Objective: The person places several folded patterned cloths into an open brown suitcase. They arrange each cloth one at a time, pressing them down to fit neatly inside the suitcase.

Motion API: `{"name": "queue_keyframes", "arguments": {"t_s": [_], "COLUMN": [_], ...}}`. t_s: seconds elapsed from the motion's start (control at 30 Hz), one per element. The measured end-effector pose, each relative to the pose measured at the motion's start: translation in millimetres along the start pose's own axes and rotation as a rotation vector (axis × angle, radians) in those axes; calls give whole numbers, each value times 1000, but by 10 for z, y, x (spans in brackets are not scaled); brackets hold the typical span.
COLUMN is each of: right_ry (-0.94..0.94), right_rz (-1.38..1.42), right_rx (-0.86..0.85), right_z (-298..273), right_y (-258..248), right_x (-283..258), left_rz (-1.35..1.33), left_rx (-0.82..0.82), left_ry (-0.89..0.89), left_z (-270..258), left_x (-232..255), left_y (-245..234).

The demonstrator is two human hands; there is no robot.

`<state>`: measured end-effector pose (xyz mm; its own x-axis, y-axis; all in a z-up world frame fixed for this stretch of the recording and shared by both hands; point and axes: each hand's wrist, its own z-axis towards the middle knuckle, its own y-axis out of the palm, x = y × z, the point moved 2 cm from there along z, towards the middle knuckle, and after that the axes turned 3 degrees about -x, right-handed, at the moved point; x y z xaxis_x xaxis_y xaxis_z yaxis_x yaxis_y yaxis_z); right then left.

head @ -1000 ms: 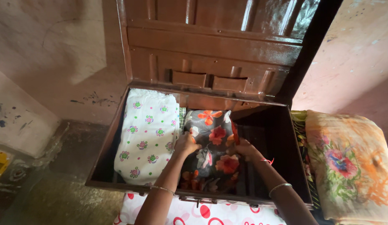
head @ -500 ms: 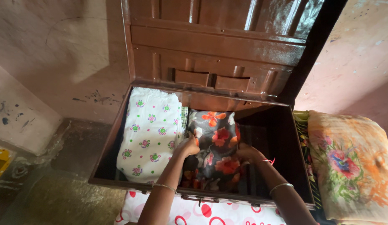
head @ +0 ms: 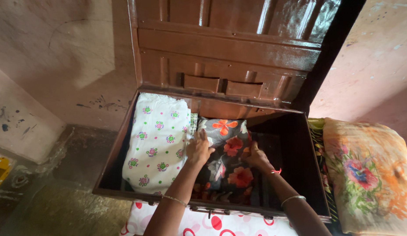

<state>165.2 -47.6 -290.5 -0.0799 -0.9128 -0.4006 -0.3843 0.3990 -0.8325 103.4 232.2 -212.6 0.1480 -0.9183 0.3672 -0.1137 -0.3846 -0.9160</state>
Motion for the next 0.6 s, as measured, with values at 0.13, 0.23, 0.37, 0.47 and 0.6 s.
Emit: {"name": "queue_keyframes", "arguments": {"t_s": [0.13, 0.23, 0.37, 0.47, 0.6], "right_ry": [-197, -366, -357, -375, -403], "right_rz": [-67, -188, -351, -432, -426], "right_rx": [155, 164, 5, -13, -24], "right_z": [-135, -131, -66, -33, 64], "right_y": [-93, -87, 66, 151, 180], "right_x": [-260, -425, -421, -337, -271], "left_rz": [133, 244, 267, 279, 333], "left_rx": [-26, -190, -306, -145, -335], "left_ry": [238, 272, 212, 271, 180], "left_z": [-91, -142, -36, 86, 161], "left_x": [129, 152, 36, -52, -28], "left_y": [-149, -82, 218, 429, 462]}}
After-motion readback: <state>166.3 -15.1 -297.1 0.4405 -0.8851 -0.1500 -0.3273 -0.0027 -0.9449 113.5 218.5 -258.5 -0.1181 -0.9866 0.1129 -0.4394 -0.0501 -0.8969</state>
